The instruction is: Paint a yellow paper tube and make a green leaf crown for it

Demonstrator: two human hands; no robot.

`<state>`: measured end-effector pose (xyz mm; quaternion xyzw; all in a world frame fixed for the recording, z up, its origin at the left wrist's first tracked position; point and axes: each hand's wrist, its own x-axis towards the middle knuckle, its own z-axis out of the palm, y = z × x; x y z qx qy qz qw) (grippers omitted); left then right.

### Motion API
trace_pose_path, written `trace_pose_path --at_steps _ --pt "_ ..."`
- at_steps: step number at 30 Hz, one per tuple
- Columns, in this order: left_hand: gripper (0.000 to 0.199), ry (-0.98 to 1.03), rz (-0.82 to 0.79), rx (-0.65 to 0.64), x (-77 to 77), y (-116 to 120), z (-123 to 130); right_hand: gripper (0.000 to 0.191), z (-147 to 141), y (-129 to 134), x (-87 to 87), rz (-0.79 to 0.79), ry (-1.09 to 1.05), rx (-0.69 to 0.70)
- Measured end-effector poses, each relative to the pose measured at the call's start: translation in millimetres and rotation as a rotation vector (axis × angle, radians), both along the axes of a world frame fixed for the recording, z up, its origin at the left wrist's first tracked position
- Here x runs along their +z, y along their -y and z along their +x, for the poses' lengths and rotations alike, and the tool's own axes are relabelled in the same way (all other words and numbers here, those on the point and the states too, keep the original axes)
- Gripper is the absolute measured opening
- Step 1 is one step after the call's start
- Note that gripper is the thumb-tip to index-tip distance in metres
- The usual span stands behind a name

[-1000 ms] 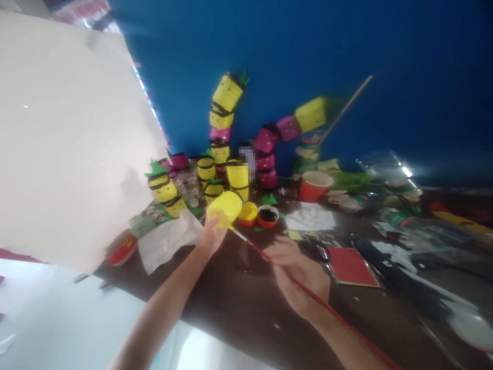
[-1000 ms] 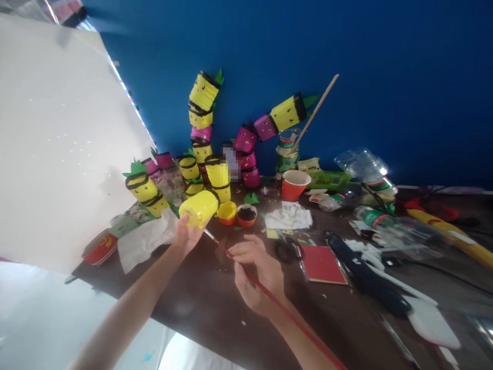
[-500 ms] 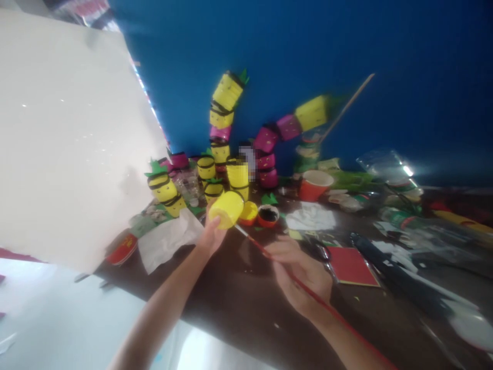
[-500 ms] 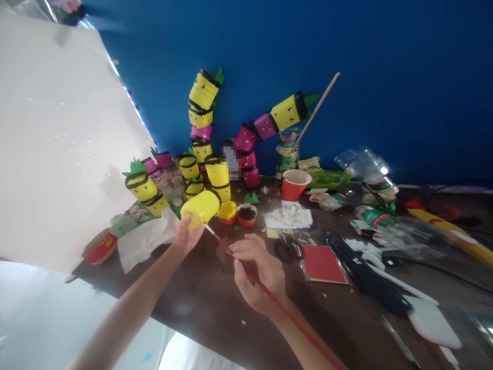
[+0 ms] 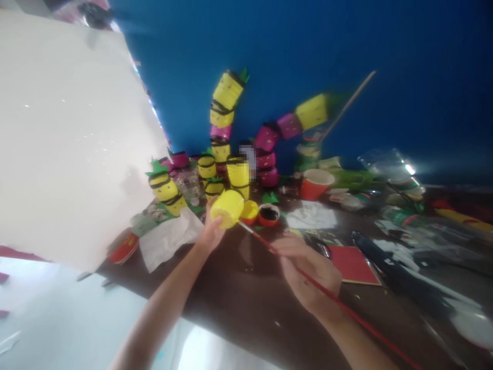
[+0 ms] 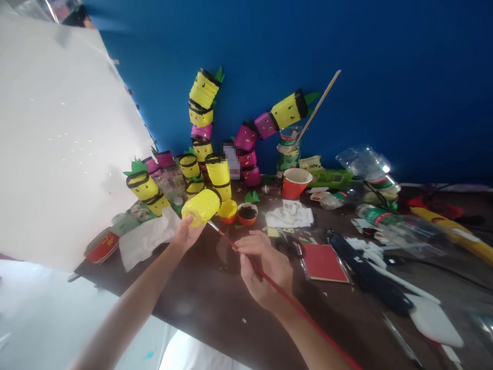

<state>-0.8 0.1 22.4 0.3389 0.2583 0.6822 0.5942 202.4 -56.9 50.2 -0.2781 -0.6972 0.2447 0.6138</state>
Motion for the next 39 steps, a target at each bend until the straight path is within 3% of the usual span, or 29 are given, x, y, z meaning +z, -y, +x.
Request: trace_pose_path --at_steps 8,21,29,36,39 --pt "0.068 -0.017 0.0 -0.014 3.2 3.2 -1.2 0.011 5.9 -4.7 6.9 -0.086 -0.068 -0.109" --pt "0.074 -0.016 0.018 -0.02 2.8 3.0 1.7 0.018 7.1 -3.2 -2.0 -0.007 -0.039 -0.156" --pt "0.061 0.006 -0.038 0.009 -0.1 3.4 3.0 0.019 1.1 -1.2 -1.8 0.062 0.081 -0.005" --pt "0.061 0.035 -0.062 0.029 -2.3 1.8 2.6 0.019 -3.7 1.4 -6.8 0.079 0.051 -0.048" --pt "0.06 0.038 -0.065 0.041 -3.1 1.9 1.9 0.016 -5.8 2.3 -7.9 0.073 0.092 -0.002"
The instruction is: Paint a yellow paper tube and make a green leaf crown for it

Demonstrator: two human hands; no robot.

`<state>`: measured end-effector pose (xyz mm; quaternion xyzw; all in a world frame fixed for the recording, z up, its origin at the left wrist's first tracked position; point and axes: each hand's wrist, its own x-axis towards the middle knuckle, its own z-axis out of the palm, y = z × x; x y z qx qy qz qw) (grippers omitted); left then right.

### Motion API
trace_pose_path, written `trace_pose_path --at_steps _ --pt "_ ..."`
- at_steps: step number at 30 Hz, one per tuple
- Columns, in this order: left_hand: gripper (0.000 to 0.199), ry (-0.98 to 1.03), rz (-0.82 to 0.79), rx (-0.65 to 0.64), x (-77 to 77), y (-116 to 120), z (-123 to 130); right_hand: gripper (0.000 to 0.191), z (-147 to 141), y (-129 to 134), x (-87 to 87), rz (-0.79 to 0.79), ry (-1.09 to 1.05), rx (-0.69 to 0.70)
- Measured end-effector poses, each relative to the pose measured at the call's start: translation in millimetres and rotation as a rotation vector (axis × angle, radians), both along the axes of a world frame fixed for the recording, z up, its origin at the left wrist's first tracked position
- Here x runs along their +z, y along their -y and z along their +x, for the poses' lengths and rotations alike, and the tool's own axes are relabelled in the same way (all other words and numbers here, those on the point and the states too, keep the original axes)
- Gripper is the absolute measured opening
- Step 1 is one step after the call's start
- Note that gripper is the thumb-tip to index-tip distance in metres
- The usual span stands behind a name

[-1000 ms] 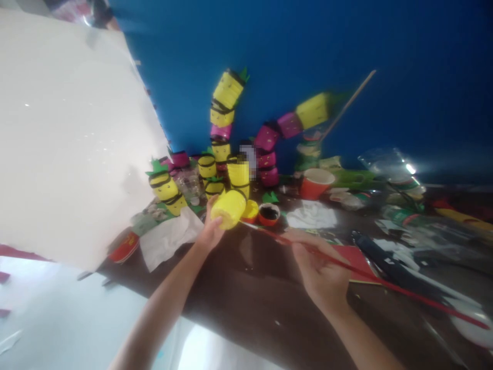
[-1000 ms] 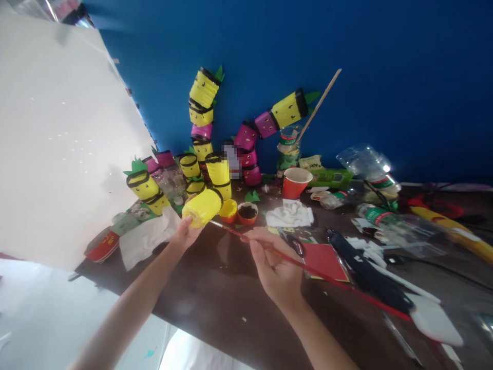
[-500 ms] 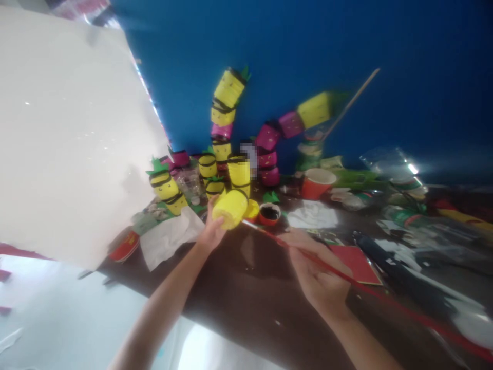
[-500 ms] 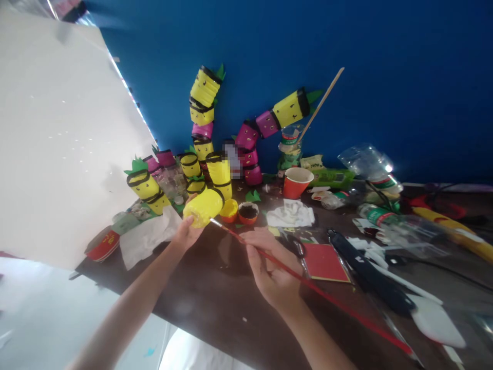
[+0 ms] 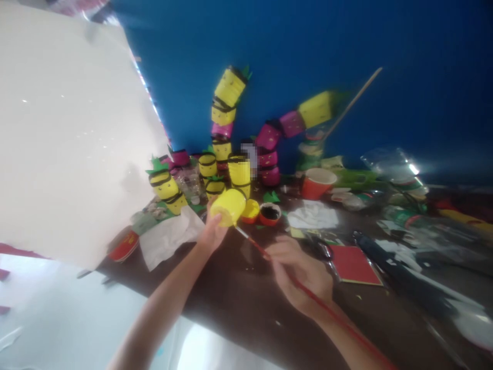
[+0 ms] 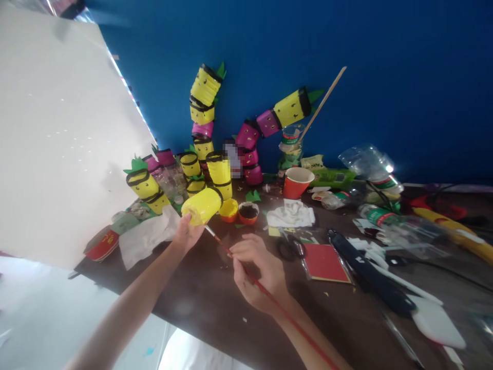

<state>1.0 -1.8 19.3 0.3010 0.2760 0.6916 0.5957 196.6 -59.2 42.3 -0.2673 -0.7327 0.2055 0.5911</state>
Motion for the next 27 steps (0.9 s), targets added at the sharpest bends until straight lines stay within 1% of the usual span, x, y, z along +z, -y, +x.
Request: trace_pose_path --at_steps 2,5,7,10,12,15,17,22,25,27 --pt "0.057 0.016 -0.002 -0.002 0.1 0.7 -0.2 0.016 -1.2 0.4 -0.7 0.008 -0.018 0.01" --pt "0.053 0.034 -0.009 -0.003 1.7 1.6 0.7 0.02 -2.9 0.5 -2.4 0.014 -0.063 -0.036" --pt "0.052 0.041 -0.005 -0.002 2.9 1.3 1.8 0.019 -3.9 0.5 -3.7 -0.006 -0.039 -0.049" --pt "0.053 0.053 0.005 0.002 3.4 0.3 2.6 0.014 -4.9 1.0 -4.9 -0.03 -0.004 -0.019" --pt "0.052 0.046 -0.009 0.0 3.1 0.4 2.4 0.014 -5.6 1.7 -4.8 -0.025 -0.05 -0.015" --pt "0.052 0.013 -0.031 -0.003 2.5 1.6 2.1 0.016 -7.2 2.8 -4.1 -0.046 -0.131 -0.063" --pt "0.054 -0.004 -0.014 -0.011 1.8 1.8 2.0 0.018 -7.7 3.1 -3.6 -0.073 -0.133 -0.082" --pt "0.056 0.013 0.047 -0.042 -0.8 0.0 1.4 0.016 -5.1 2.0 -0.7 -0.06 -0.146 -0.004" --pt "0.052 0.032 0.054 -0.048 -1.1 -0.2 1.5 0.017 -4.6 1.0 0.8 -0.063 -0.178 -0.024" --pt "0.047 0.04 0.062 -0.054 -1.2 0.2 1.5 0.018 -4.8 0.8 0.0 -0.08 -0.151 -0.034"
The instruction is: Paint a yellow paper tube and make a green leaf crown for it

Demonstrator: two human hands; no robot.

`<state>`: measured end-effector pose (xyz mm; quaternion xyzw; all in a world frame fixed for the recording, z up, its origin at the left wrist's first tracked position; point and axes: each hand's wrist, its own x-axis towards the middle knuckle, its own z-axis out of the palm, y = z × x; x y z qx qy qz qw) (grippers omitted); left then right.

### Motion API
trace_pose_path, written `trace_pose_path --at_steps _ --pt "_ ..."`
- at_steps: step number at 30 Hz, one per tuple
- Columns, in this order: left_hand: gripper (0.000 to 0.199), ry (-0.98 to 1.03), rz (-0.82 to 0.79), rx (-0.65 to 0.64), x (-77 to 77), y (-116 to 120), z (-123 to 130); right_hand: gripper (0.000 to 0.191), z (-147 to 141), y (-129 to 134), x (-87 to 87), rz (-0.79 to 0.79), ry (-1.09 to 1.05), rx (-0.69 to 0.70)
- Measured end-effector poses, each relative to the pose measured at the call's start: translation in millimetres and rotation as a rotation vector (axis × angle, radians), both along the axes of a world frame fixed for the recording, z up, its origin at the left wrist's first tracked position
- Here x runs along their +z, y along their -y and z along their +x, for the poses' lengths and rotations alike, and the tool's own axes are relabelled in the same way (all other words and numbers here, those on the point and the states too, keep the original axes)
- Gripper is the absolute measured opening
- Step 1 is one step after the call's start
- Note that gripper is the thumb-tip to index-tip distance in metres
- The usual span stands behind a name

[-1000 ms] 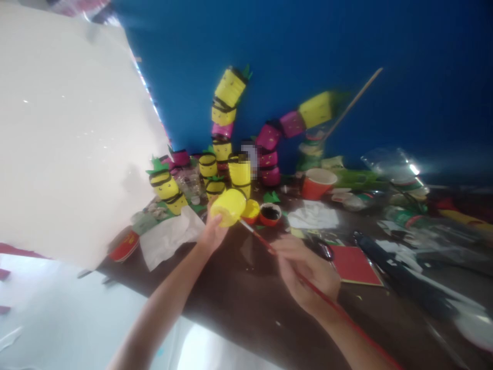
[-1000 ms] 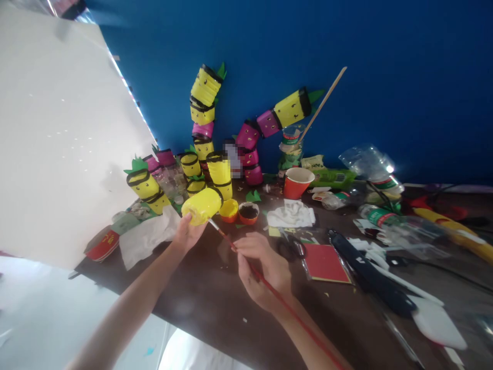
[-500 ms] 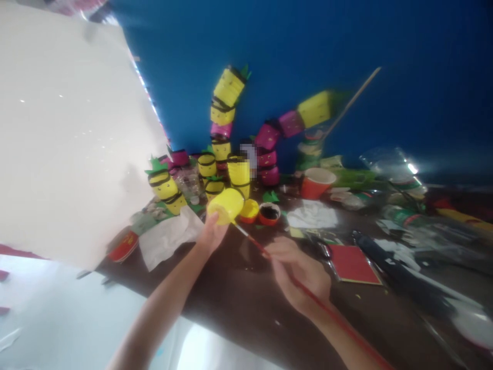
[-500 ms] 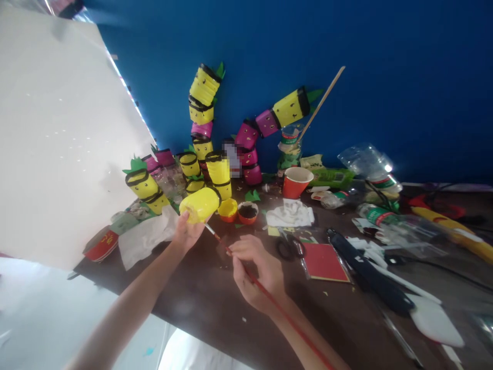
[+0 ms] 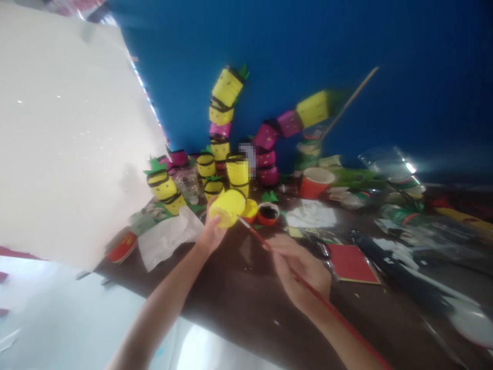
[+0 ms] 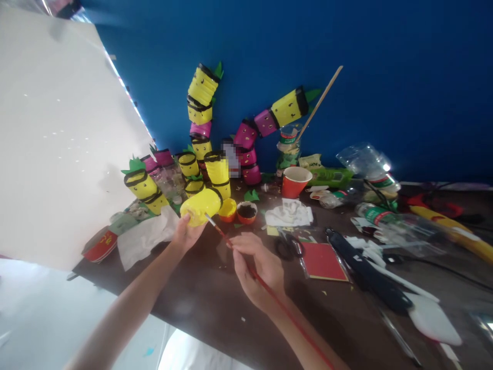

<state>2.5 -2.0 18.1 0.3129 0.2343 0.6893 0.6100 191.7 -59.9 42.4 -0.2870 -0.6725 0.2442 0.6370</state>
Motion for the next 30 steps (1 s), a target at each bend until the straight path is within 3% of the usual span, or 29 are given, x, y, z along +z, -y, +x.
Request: trace_pose_path --at_steps 4,8,15,20,30 --pt "0.038 0.044 -0.046 -0.025 -3.1 0.5 -2.1 0.016 0.6 0.7 -4.5 0.012 0.038 0.067" --pt "0.038 0.063 -0.132 -0.035 -5.8 0.1 -2.3 0.018 -1.0 2.0 -7.4 0.021 0.034 0.017" --pt "0.039 0.064 -0.122 0.106 5.4 -0.4 9.0 0.019 -7.9 3.6 -13.4 0.05 0.133 0.062" --pt "0.036 0.091 -0.098 0.084 4.9 1.8 11.4 0.02 -12.7 4.7 -16.4 0.041 0.061 -0.008" --pt "0.039 0.093 -0.121 0.107 8.8 4.3 16.1 0.022 -16.7 5.0 -19.8 0.082 0.068 -0.017"
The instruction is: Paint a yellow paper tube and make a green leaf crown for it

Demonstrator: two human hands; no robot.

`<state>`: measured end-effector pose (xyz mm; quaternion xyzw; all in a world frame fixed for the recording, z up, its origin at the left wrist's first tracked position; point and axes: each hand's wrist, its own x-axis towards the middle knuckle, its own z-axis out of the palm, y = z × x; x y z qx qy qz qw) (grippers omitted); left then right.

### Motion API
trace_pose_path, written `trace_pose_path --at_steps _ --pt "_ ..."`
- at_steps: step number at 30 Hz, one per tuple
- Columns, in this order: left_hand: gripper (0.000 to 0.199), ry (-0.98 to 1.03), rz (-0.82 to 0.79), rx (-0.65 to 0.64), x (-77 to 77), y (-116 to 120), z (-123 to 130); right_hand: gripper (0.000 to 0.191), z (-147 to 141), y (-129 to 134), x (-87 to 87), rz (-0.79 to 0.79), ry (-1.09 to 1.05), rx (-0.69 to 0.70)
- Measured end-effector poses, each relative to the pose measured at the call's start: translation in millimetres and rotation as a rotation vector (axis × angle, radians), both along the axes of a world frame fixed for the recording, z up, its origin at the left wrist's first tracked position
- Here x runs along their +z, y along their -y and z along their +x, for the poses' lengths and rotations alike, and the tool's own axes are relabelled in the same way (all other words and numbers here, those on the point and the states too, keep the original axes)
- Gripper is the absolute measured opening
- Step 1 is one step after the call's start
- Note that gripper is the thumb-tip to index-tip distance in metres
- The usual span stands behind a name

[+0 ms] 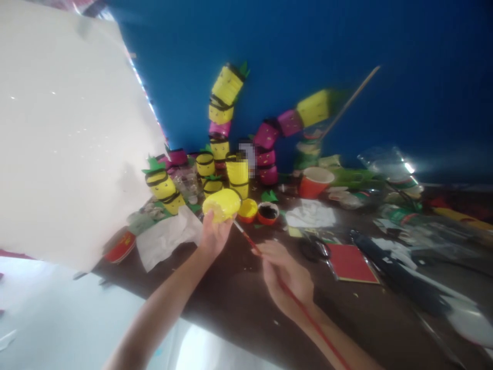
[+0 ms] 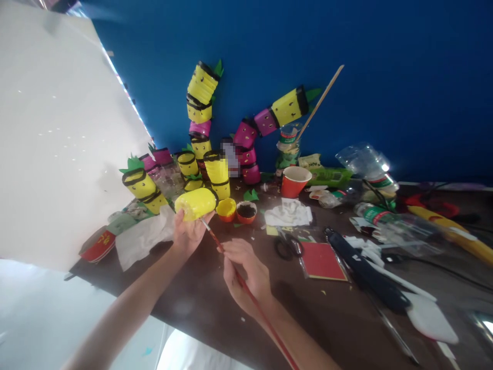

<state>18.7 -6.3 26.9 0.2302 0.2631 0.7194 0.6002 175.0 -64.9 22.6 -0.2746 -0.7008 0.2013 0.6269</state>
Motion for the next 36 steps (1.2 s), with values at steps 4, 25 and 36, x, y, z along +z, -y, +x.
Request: trace_pose_path --at_steps 4,25,36 --pt "0.042 -0.055 0.004 -0.001 -2.3 -0.3 0.6 0.023 -2.8 0.7 -0.3 -0.008 0.022 -0.001" --pt "0.047 -0.288 0.024 0.017 -1.1 -1.3 -0.7 0.026 -2.4 1.8 1.9 0.004 -0.005 0.016" --pt "0.034 -0.023 0.029 0.006 -2.2 -2.7 -2.1 0.021 0.8 2.7 4.9 -0.03 -0.006 0.027"
